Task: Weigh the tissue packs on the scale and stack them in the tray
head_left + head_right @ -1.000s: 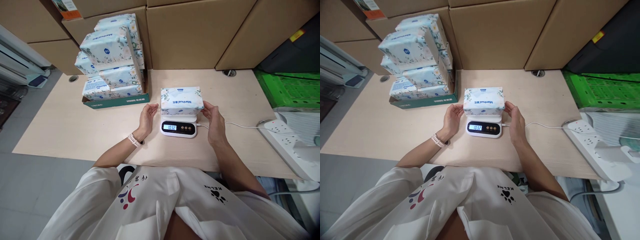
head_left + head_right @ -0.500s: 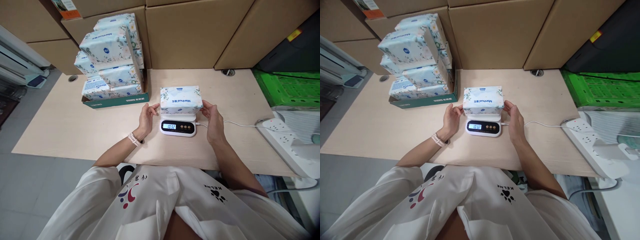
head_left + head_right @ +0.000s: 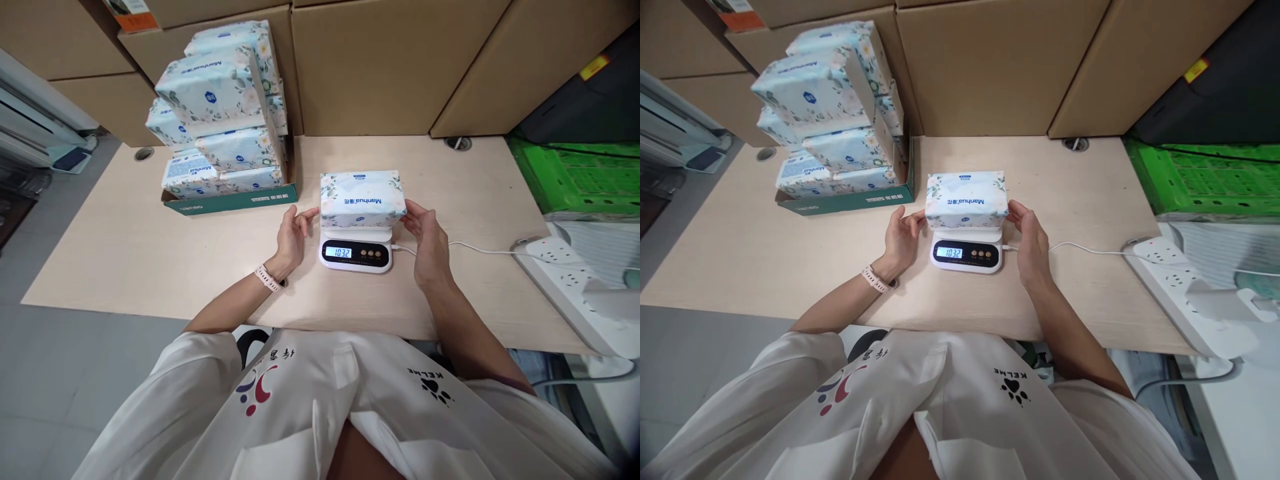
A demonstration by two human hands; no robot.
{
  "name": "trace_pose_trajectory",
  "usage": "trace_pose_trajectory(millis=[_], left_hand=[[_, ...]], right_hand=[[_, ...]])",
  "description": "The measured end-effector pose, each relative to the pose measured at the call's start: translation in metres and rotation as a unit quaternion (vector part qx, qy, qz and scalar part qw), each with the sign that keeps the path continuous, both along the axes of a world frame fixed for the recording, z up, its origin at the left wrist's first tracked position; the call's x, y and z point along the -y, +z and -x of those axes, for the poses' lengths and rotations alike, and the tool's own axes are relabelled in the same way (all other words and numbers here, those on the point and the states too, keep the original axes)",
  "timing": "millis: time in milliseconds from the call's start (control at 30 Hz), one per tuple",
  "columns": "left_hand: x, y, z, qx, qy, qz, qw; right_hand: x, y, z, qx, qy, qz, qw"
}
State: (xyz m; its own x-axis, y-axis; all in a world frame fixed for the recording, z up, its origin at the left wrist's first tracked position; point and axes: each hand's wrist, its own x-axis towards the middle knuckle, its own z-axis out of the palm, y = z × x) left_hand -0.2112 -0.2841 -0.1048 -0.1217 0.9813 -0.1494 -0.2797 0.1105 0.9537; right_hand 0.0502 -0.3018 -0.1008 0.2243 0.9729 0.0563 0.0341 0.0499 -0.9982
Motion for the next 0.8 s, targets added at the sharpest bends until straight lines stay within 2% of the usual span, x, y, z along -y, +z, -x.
trace_pose_trajectory(millis=[333, 467, 567, 667, 800], left_hand=[[-0.004, -0.009, 0.000, 0.045, 0.045, -0.018, 0.998], [0.001, -0.006, -0.002, -0.014, 0.099, -0.058, 0.993], [0.006, 0.002, -0.003, -0.105, 0.146, -0.119, 0.976], [0.012, 0.016, -0.005, -0.129, 0.160, -0.117, 0.972], [0.020, 0.038, -0.013, -0.102, 0.070, -0.088, 0.988]], right_hand=[[0.001, 0.002, 0.000, 0.019, 0.013, 0.001, 1.000], [0.002, 0.005, 0.001, 0.017, 0.019, -0.005, 1.000], [0.004, 0.005, -0.001, 0.025, 0.026, -0.004, 0.999], [0.004, 0.004, -0.003, 0.031, 0.023, -0.004, 0.999], [0.002, 0.000, 0.000, 0.032, 0.027, -0.003, 0.999]])
